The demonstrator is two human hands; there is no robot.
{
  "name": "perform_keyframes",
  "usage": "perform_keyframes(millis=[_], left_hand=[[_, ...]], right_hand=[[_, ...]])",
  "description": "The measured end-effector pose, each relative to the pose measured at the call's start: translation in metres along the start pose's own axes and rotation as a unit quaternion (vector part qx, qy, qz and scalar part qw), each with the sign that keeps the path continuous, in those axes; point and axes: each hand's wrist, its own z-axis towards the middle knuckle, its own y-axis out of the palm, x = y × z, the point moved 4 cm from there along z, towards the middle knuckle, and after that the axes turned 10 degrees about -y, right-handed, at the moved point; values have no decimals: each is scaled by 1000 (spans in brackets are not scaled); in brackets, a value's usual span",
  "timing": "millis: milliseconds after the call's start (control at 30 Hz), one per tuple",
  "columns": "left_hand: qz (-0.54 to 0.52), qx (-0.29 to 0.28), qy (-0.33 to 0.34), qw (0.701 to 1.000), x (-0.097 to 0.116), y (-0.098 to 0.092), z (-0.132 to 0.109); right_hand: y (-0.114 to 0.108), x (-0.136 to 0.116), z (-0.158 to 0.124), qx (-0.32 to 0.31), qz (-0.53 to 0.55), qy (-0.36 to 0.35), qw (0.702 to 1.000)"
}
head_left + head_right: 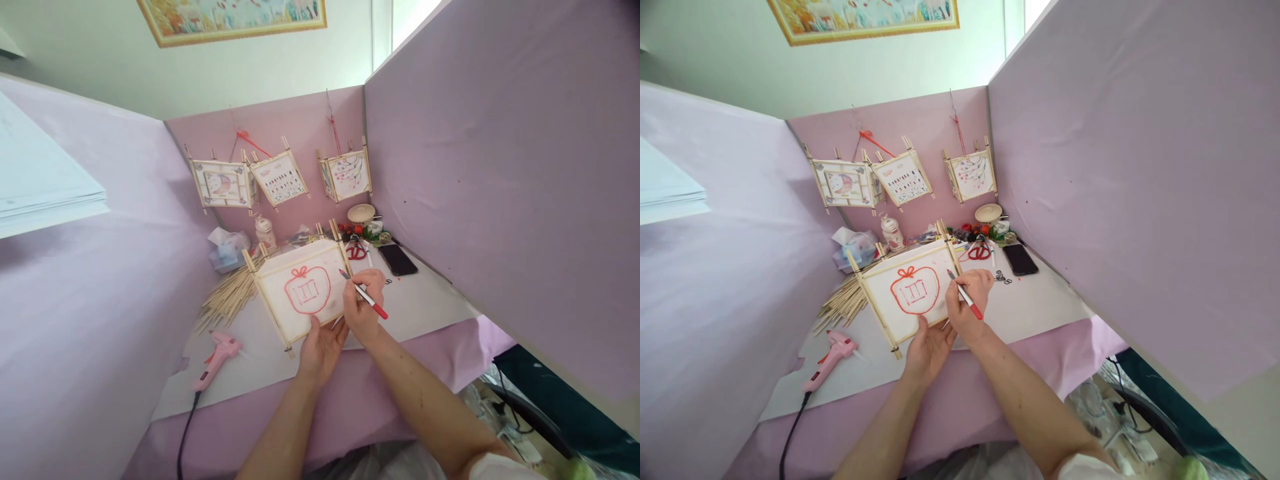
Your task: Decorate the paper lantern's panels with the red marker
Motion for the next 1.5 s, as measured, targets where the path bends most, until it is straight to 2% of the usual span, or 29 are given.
perform_keyframes(millis=[267, 467, 600, 733, 900, 1500], left_hand=[[-15, -13, 3, 1000, 1, 0, 0], [11, -15, -17, 1000, 5, -3, -2], [28, -5, -18, 999, 8, -4, -5], [26, 6, -17, 1000, 8, -5, -5], [30, -2, -10, 999, 8, -2, -6], [33, 1, -8, 999, 8, -2, -6]], right_hand=[[-1, 3, 6, 7, 72, 13, 997], [0, 7, 29, 17, 110, 24, 994], [7, 7, 45, 11, 122, -20, 992], [16, 5, 49, -2, 136, -44, 990], [21, 2, 48, -20, 124, -75, 989], [24, -1, 48, -47, 62, -104, 992]])
